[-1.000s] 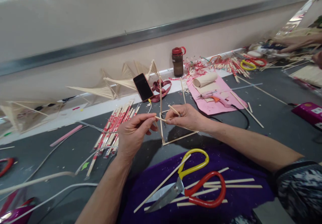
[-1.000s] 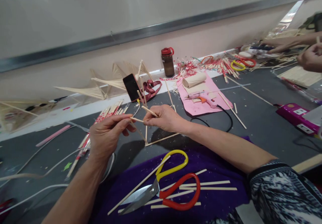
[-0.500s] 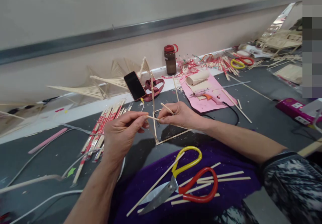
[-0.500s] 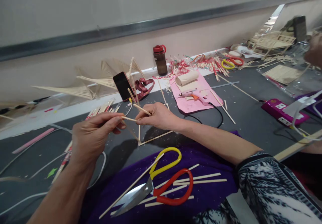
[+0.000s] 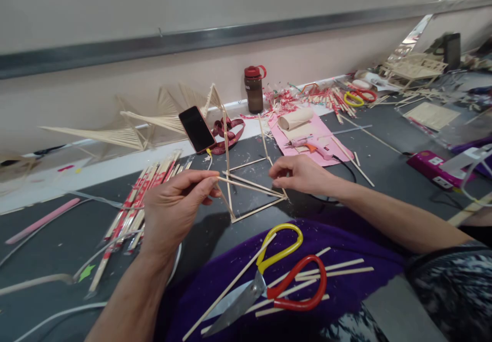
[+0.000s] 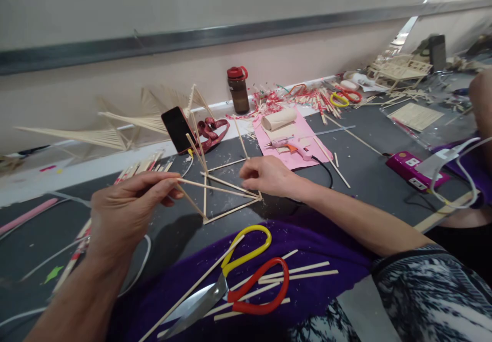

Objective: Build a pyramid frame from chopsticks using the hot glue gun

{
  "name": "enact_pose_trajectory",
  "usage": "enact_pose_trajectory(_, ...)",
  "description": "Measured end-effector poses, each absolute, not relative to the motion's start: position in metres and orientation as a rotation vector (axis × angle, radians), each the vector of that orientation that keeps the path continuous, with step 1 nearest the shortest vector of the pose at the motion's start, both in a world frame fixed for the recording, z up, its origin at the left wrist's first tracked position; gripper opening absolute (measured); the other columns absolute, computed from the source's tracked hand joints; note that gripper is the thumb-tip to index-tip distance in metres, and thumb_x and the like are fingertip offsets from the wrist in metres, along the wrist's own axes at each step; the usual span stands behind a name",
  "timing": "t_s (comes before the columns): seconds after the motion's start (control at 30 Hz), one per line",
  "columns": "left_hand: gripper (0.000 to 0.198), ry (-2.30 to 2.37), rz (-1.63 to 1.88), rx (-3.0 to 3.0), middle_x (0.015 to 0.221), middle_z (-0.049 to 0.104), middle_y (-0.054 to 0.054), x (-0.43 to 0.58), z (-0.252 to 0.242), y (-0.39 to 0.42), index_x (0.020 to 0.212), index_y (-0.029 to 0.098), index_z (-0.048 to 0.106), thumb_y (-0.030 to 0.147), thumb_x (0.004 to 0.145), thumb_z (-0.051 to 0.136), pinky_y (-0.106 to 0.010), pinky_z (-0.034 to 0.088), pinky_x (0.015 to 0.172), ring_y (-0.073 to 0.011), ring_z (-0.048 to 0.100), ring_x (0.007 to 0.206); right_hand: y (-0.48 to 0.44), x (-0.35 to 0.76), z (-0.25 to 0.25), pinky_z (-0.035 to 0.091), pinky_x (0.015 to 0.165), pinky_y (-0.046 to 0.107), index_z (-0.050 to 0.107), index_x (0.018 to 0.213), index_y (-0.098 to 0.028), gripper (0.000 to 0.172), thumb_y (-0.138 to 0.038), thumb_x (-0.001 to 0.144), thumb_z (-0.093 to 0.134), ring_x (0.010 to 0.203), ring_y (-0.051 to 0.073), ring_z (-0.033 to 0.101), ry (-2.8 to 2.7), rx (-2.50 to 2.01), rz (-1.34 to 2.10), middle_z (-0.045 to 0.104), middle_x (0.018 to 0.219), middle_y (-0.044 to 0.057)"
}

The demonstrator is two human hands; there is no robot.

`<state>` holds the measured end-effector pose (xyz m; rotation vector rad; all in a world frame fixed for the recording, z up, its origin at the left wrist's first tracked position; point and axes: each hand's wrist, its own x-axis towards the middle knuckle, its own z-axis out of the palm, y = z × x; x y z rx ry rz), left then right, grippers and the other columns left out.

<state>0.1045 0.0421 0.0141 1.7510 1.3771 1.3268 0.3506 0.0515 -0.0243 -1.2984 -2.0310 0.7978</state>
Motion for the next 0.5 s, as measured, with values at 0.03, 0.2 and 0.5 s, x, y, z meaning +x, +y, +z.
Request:
enact_pose_trajectory(0.03,0.01,1.372,1.333,1.749,0.055,0.065,0.002,0.104,0.014,0.042,0.077,0.02,0.073,0.028,0.073,0.069,-0.02,0.051,0.047,-0.01,0.059,0.048,0.048,0.356,-0.027,0.04,0.059,0.022,0.068,0.082,-0.015,0.01,-0.018,0.073,0.064,0.064,0.011,0.058,-2.054,-1.343,0.808,0.067,0.072,0.0)
enact_pose_trajectory(0.2,0.009,1.358,1.323,1.732,0.057,0.066,0.001,0.103,0.012,0.044,0.078,0.021,0.074,0.028,0.073,0.069,-0.02,0.05,0.047,-0.0101,0.059,0.049,0.035,0.371,-0.039,0.035,0.057,0.021,0.069,0.077,-0.016,0.009,-0.015,0.076,0.06,0.063,0.011,0.057,-2.281,-1.37,0.707,0.066,0.072,0.001)
enact_pose_trajectory(0.5,0.007,1.389,1.346,1.715,0.056,0.065,0.002,0.106,0.015,0.04,0.076,0.022,0.073,0.026,0.074,0.068,-0.021,0.049,0.047,-0.0102,0.058,0.049,0.042,0.373,-0.052,0.036,0.062,0.022,0.07,0.083,-0.019,0.01,-0.02,0.079,0.061,0.073,0.013,0.058,-2.488,-1.311,0.609,0.065,0.083,0.002)
